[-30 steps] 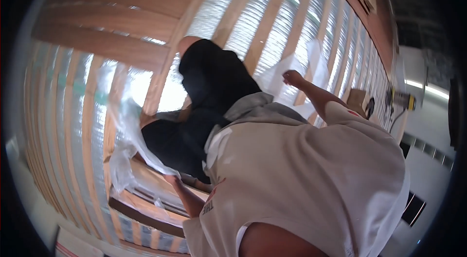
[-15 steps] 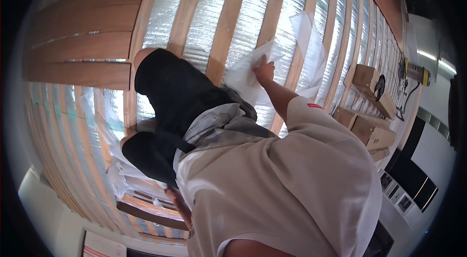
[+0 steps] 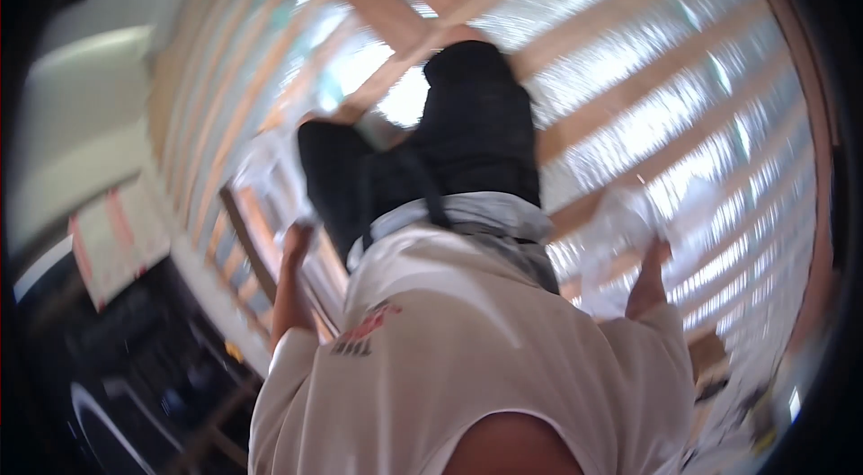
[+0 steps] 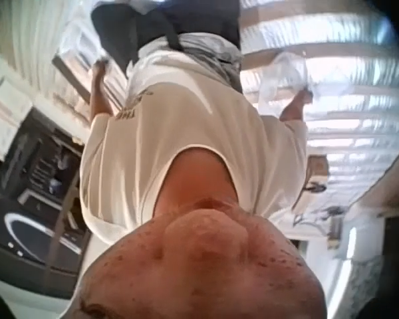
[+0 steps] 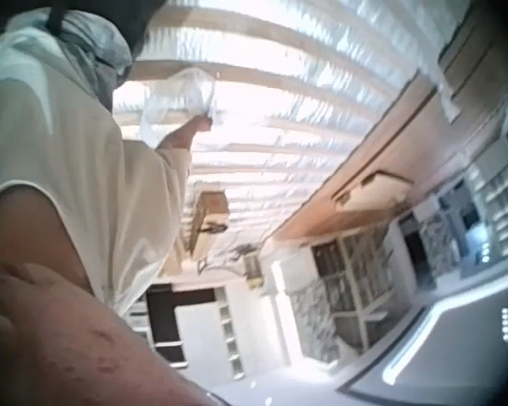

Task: The person unboxes wood floor planks, removes plastic wrapping, and lays them onto a prepared subfloor grid.

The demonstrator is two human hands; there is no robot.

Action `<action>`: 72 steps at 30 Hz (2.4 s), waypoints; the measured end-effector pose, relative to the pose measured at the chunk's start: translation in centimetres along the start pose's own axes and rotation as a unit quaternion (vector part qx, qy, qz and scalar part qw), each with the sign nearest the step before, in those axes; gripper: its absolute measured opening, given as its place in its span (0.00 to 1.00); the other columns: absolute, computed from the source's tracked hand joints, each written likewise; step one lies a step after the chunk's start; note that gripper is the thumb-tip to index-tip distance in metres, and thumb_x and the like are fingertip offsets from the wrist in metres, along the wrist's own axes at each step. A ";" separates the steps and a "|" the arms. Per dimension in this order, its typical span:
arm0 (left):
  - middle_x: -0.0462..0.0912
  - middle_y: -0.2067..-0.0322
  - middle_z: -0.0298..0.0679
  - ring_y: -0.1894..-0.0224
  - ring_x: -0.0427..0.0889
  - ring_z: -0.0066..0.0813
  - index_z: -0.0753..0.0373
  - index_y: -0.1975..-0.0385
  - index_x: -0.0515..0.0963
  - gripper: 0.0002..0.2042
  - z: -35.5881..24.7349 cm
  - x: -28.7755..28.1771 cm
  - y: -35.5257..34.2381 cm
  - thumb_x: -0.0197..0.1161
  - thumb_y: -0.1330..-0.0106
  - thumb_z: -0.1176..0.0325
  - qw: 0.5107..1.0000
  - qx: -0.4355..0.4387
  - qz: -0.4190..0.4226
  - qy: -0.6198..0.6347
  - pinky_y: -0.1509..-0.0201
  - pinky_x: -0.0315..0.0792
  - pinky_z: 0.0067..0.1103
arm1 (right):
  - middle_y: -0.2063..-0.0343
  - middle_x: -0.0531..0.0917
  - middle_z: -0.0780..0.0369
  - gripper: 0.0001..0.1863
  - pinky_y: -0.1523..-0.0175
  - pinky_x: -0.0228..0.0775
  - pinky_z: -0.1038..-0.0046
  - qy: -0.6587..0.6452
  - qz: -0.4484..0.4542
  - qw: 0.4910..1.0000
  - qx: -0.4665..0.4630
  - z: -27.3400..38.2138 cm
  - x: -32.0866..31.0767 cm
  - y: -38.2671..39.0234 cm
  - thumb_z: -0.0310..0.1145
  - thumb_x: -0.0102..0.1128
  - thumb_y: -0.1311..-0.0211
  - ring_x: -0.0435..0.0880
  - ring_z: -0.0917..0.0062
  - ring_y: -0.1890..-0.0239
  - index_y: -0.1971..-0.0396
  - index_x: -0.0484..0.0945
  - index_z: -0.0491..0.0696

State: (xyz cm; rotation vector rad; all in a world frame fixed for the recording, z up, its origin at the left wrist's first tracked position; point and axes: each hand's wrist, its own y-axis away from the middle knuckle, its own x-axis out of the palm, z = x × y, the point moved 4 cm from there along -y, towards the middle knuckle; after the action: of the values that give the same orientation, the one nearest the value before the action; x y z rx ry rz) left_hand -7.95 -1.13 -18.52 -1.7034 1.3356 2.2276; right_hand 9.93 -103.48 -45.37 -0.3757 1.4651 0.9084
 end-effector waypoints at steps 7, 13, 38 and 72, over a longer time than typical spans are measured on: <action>0.77 0.63 0.59 0.59 0.78 0.58 0.70 0.67 0.77 0.09 0.2 -3.0 4.5 0.52 0.44 0.74 0.992 0.022 -0.105 -0.063 0.52 0.72 0.42 | 0.65 0.85 0.56 0.23 0.60 0.76 0.66 0.148 0.095 0.982 -0.061 1.9 -4.8 -2.9 0.50 0.51 0.36 0.84 0.67 0.63 0.60 0.80 0.43; 0.75 0.61 0.52 0.55 0.76 0.53 0.66 0.72 0.76 0.06 -2.8 0.5 3.2 0.54 0.49 0.75 0.987 0.074 -0.130 -0.053 0.50 0.71 0.37 | 0.61 0.84 0.54 0.19 0.55 0.73 0.65 0.107 0.032 0.987 -0.117 12.4 -5.4 -0.9 0.40 0.50 0.36 0.82 0.63 0.61 0.54 0.79 0.43; 0.82 0.64 0.44 0.59 0.81 0.46 0.59 0.63 0.77 0.12 1.3 -4.5 -15.5 0.44 0.34 0.67 0.981 -0.054 -0.185 0.031 0.57 0.74 0.38 | 0.82 0.77 0.62 0.10 0.73 0.69 0.63 0.515 0.066 0.591 -0.617 34.1 -16.8 11.2 0.33 0.53 0.44 0.78 0.67 0.76 0.84 0.74 0.52; 0.75 0.46 0.42 0.43 0.73 0.32 0.59 0.38 0.66 0.28 -6.2 2.3 31.7 0.63 0.40 0.69 0.620 -0.108 -0.346 0.696 0.39 0.64 0.24 | 0.63 0.80 0.64 0.16 0.58 0.70 0.79 0.141 0.869 0.323 -0.347 53.0 -14.3 75.0 0.32 0.52 0.33 0.78 0.83 0.64 0.51 0.75 0.39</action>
State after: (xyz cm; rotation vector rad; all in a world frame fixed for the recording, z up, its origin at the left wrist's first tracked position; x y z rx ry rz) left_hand -19.79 -26.04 -1.62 -3.3223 0.0405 0.3479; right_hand -5.52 -22.35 -2.74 0.8861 1.1721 3.4232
